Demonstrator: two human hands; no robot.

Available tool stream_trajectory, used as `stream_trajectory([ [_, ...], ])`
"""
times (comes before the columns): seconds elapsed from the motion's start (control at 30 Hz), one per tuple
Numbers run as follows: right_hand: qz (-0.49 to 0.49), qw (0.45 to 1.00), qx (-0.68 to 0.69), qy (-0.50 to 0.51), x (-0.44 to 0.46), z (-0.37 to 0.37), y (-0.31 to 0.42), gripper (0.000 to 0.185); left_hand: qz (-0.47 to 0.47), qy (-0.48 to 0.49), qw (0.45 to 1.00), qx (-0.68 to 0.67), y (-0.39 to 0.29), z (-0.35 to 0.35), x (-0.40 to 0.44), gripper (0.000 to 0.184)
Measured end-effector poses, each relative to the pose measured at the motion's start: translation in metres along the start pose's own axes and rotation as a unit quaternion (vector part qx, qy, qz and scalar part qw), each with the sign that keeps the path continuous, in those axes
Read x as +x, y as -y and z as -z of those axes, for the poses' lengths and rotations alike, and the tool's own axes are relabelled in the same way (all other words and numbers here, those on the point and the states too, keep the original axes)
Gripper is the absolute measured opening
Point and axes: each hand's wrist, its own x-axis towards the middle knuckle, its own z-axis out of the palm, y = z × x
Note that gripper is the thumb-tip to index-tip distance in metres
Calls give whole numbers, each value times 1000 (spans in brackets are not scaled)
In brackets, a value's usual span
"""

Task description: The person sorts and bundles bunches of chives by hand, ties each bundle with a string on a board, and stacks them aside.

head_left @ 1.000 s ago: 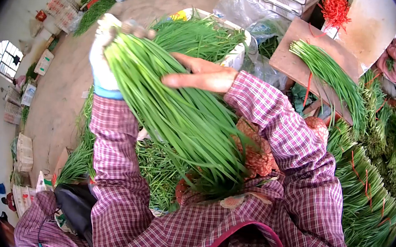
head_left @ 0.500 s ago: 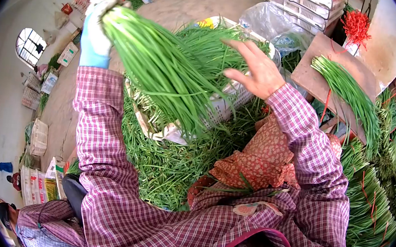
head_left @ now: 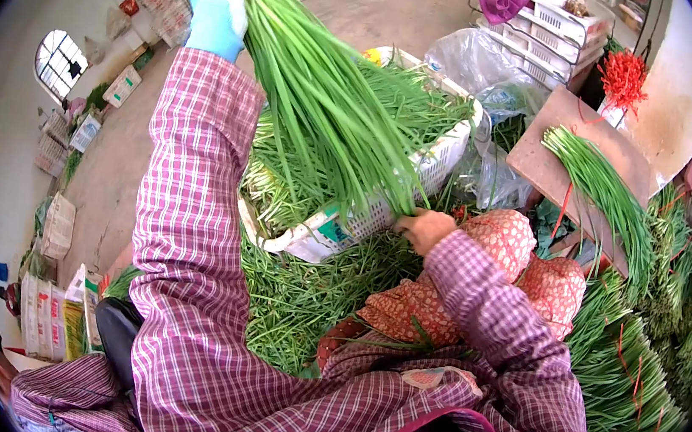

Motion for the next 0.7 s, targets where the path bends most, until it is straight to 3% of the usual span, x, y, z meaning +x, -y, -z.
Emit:
stream_trajectory([
  [0.07, -29, 999, 0, 19, -26, 32, -16, 24, -131, -19, 985, 108, -14, -26, -17, 29],
  [0.1, -59, 998, 10, 17, -35, 50, -21, 26, -136, -39, 984, 109, -15, -34, -14, 39],
  [0.13, -89, 996, 20, 15, -40, 62, -28, 27, -152, -62, 963, 214, -29, -55, -31, 38],
  [0.2, -70, 996, 14, -51, -44, 72, -52, 24, -299, 72, 923, 231, -28, -69, -38, 21],
  [0.27, -48, 996, 28, -75, -48, 75, -75, 25, -402, 62, 791, 457, -39, -101, -69, 19],
  [0.33, 14, 973, 68, -220, -55, 82, -91, 22, -169, 126, 726, 654, -16, -126, -89, 32],
  [0.4, 29, 961, 80, -262, -63, 87, -101, 22, -307, 207, 625, 687, 12, -145, -135, 23],
  [0.43, 16, 948, 123, -294, -66, 85, -109, 23, -219, 323, 619, 682, 14, -157, -159, 16],
  [0.53, -45, 926, 219, -303, -81, 86, -122, 25, -270, 396, 704, 524, 80, -175, -247, 13],
  [0.67, -16, 907, 268, -325, -103, 101, -109, 26, -170, 505, 751, 390, 108, -213, -353, 19],
  [0.7, -10, 904, 279, -324, -107, 98, -111, 26, -167, 556, 709, 400, 104, -223, -368, 20],
])
